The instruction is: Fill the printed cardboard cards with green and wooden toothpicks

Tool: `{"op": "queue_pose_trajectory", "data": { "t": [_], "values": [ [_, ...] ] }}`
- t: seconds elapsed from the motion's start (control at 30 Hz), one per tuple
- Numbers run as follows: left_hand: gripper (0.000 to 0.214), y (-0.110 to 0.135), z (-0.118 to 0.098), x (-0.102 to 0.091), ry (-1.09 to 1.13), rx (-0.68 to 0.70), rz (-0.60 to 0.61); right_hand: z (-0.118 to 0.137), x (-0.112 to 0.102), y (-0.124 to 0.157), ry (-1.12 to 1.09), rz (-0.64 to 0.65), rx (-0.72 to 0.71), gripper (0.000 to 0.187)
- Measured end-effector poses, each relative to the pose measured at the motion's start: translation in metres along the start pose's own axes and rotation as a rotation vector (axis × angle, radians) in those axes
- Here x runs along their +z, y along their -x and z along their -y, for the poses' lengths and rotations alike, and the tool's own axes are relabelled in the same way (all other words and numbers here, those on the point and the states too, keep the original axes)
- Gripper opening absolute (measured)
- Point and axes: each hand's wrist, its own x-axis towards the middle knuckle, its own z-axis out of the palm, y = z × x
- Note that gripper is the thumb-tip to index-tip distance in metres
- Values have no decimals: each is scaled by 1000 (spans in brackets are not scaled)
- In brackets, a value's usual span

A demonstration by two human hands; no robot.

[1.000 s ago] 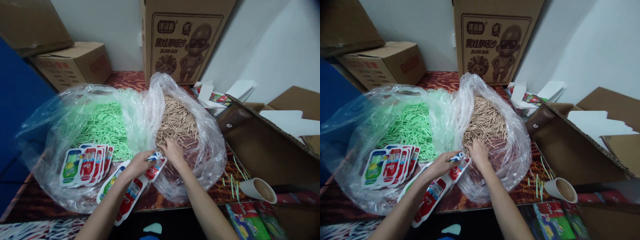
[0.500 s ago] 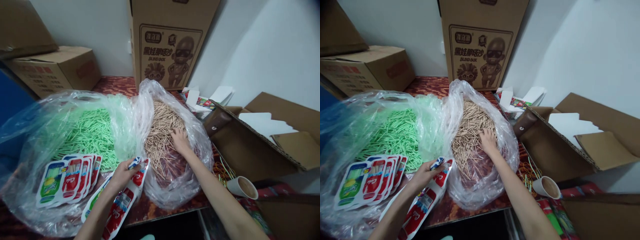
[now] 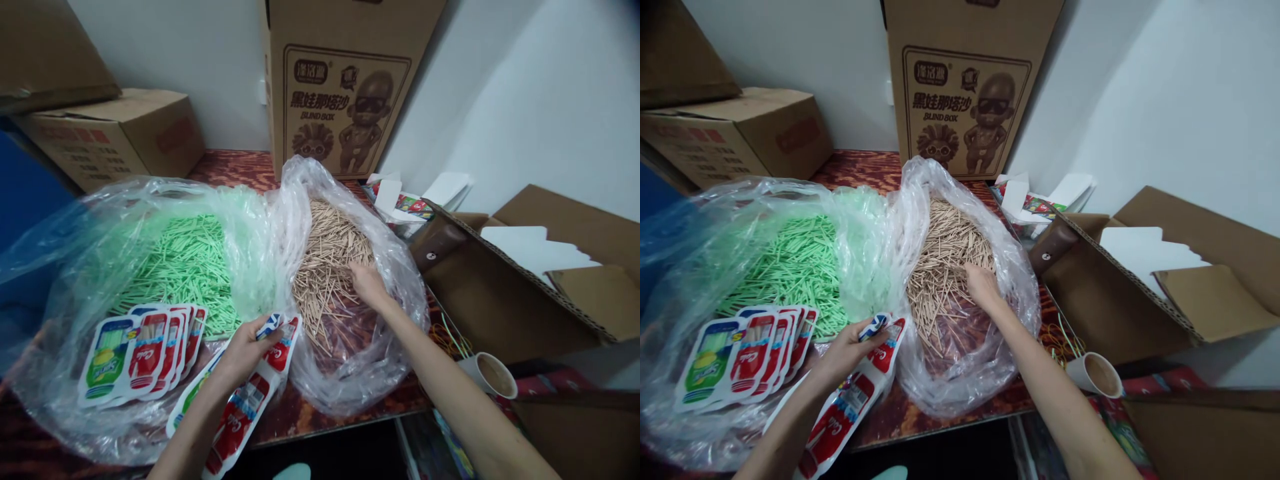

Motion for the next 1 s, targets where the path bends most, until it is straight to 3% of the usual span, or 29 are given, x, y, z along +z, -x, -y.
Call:
{"op": "queue_pose_trajectory", "data": {
  "t": [0.2,0.3,0.43,0.6,0.8,1.0],
  "values": [
    [22,13,-6,-3,7,-4,-49,-5,-12,-5,-109,-20,67,18],
    [22,19,-3,-8,117,-49,-87,-4,-13,1,-376,-9,116,18],
    [23,20,-4,-7,356,-121,-100,6,-5,15,-737,164,156,27],
    [26,13,-16,6,482,-130,-82,12,6,38,-834,301,207,20],
    [25,4,-14,22,519,-110,-57,9,-10,60,-761,178,192,19],
    [29,-18,-12,47,493,39,12,34,-2,75,-1174,495,154,24]
  ]
}}
